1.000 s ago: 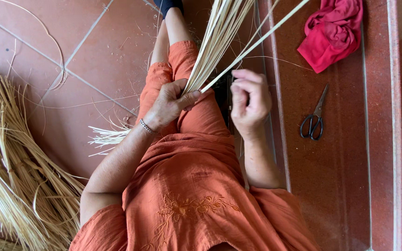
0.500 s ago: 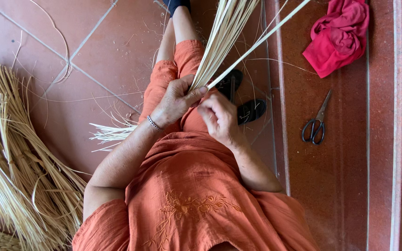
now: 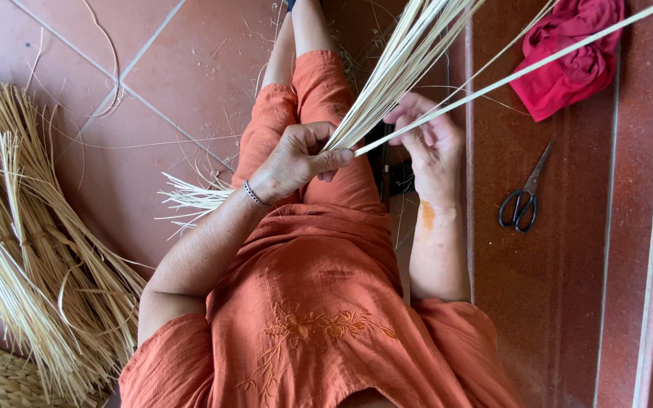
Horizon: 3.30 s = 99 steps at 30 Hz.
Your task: The person sits on the tiled floor and works through a bundle of thin bamboo strips, pulling individual strips out, aligning them and evening the bundle against their lap. They repeatedly gather, fan and re-sort the strips, then reach toward loose strips and debris on the floor beside them.
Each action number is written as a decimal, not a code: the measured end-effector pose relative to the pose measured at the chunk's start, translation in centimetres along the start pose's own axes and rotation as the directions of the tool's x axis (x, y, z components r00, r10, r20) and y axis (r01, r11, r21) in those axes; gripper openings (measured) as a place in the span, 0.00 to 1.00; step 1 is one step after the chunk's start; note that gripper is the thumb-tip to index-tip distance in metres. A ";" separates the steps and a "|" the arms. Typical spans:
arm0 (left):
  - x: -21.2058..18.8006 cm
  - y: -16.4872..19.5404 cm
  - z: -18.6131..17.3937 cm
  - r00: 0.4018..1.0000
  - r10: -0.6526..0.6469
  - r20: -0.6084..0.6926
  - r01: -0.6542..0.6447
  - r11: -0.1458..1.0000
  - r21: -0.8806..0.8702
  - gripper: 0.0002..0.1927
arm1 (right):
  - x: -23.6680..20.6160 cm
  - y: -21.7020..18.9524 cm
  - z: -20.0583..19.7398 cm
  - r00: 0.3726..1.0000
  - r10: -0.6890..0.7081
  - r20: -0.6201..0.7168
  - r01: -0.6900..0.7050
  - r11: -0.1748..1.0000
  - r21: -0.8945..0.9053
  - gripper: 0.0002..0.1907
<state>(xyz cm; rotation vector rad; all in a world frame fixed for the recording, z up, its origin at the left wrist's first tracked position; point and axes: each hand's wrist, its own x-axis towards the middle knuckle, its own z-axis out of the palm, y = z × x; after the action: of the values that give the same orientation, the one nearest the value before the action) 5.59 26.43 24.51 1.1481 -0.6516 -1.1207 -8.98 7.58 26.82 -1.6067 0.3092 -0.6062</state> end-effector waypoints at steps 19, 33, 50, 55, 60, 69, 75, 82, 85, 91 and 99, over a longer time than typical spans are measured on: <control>1.5 -0.5 -1.5 1.000 -0.003 -0.013 0.002 0.997 -0.080 0.15 | 0.0 3.0 -2.7 0.997 0.042 -0.067 -0.054 0.979 -0.196 0.25; -2.8 -2.4 0.8 0.778 0.623 0.079 -0.271 0.220 0.937 0.30 | 2.3 7.5 2.3 0.964 0.208 0.164 -0.248 0.490 0.836 0.16; -2.1 -2.5 -10.2 0.932 -0.009 -0.362 -0.215 0.790 -0.574 0.35 | 7.4 7.0 -0.1 0.918 0.349 0.188 -0.215 0.042 0.976 0.10; -3.8 -3.0 -10.6 0.950 -0.150 -0.274 0.011 0.891 -0.453 0.28 | 8.9 6.0 -1.1 0.923 0.342 0.177 -0.193 0.011 0.981 0.13; -5.2 -1.3 -12.8 0.905 -0.126 -0.407 -0.179 0.754 -0.632 0.31 | 8.9 5.2 -1.2 0.934 0.323 0.152 -0.166 0.015 0.986 0.13; -4.7 3.2 -16.8 0.818 0.093 -0.567 -0.501 0.600 -0.624 0.29 | 7.4 -0.7 4.7 0.921 0.350 0.172 -0.340 0.503 0.795 0.11; -7.7 5.8 -17.9 0.829 0.244 -0.503 -0.520 0.667 -0.534 0.32 | 6.7 -1.2 5.7 0.937 0.311 0.160 -0.333 0.656 0.677 0.14; -8.5 8.5 -17.6 0.835 0.349 -0.424 -0.546 0.613 -0.570 0.39 | 6.7 1.1 4.6 0.918 0.393 0.050 -0.286 0.571 0.770 0.12; -9.0 8.2 -17.9 0.839 0.372 -0.396 -0.536 0.685 -0.493 0.42 | 6.9 1.4 4.3 0.921 0.387 0.034 -0.260 0.549 0.794 0.13; -8.3 6.8 -18.1 0.749 0.311 -0.585 -0.582 0.731 -0.356 0.21 | 6.8 0.1 6.0 0.930 0.359 0.078 -0.264 0.505 0.822 0.14; -9.4 7.3 -19.0 0.636 0.215 -0.741 -0.623 0.709 -0.329 0.22 | 5.4 -0.2 8.7 0.934 0.334 0.129 -0.301 0.536 0.789 0.11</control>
<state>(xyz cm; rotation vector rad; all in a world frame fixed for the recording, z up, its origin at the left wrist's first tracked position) 21.37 42.25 26.39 0.7084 0.0026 -0.3498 0.25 12.00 27.85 -0.6182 0.2873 -0.3904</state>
